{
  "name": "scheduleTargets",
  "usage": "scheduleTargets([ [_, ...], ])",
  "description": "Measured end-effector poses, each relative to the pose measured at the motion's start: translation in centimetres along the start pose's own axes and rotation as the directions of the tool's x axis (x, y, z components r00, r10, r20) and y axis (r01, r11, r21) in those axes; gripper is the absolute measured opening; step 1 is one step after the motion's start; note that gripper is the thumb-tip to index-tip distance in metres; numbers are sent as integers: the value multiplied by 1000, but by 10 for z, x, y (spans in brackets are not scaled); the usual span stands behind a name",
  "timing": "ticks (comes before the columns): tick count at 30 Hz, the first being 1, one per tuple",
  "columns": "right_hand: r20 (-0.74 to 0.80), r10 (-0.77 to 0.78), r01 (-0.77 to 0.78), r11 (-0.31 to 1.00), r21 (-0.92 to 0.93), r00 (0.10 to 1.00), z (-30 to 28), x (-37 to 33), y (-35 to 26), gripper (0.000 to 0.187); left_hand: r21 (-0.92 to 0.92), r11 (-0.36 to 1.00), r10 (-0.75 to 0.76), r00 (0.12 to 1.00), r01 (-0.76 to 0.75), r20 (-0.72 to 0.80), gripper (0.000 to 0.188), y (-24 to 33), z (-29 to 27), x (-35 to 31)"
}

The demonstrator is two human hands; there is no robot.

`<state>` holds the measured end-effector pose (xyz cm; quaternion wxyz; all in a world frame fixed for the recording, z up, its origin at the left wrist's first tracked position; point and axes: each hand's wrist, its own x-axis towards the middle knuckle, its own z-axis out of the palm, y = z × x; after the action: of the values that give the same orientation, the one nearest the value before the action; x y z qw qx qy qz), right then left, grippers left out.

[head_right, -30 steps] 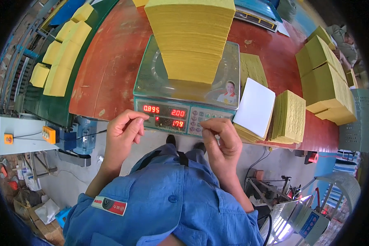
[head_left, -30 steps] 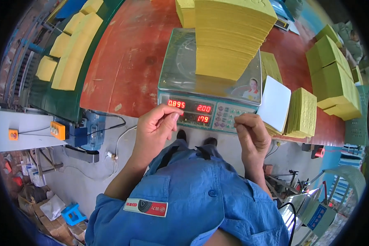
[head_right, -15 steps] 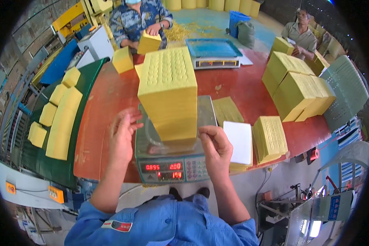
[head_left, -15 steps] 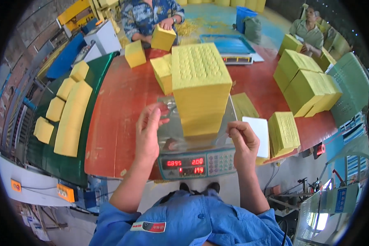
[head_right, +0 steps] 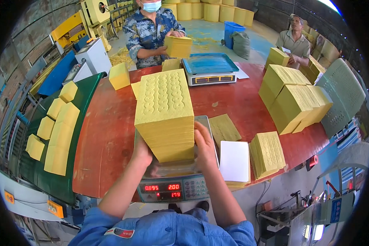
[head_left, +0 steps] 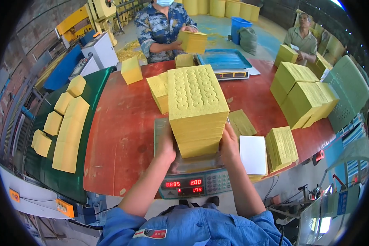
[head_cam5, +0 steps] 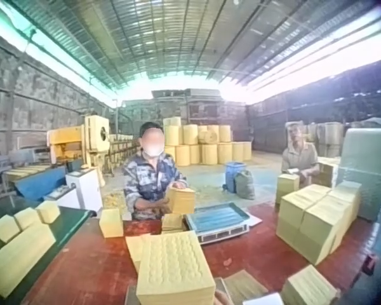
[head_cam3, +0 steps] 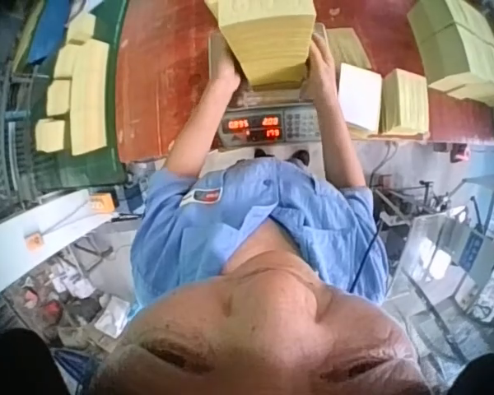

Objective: The recorder is weighing stacks of yellow textured paper on a digital scale and organizing them into larger piles.

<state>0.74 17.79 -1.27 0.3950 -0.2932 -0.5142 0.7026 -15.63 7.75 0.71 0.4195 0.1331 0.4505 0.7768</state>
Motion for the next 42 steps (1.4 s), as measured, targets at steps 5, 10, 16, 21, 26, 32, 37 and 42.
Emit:
scheduleTargets([
  [5,40,-135,136,990,-37,990,17,-20,3,48,-20,999,38,998,-37,57,51,-25,-17,-6],
  [10,-76,-113,111,993,-26,991,4,-60,11,43,89,996,-12,998,7,57,51,-42,-24,-40],
  [16,-150,-152,132,982,-136,977,-11,-119,5,41,44,998,-49,999,49,3,54,-60,-34,-83],
  [21,-153,-199,175,972,-159,968,-21,-126,8,39,-124,977,-158,981,171,109,54,-36,-17,-87],
  [26,-240,-152,106,975,-197,959,-29,-138,26,34,-207,978,59,958,0,281,56,29,6,-84],
  [32,-266,105,-117,993,-28,958,-38,-153,39,34,81,995,-80,907,51,413,64,81,51,-83],
  [37,8,318,-290,853,434,948,-37,-142,51,40,389,916,-263,879,99,397,59,91,49,-75],
  [42,177,353,-395,811,432,919,-45,-144,39,46,365,898,-370,872,246,321,55,96,34,-76],
])
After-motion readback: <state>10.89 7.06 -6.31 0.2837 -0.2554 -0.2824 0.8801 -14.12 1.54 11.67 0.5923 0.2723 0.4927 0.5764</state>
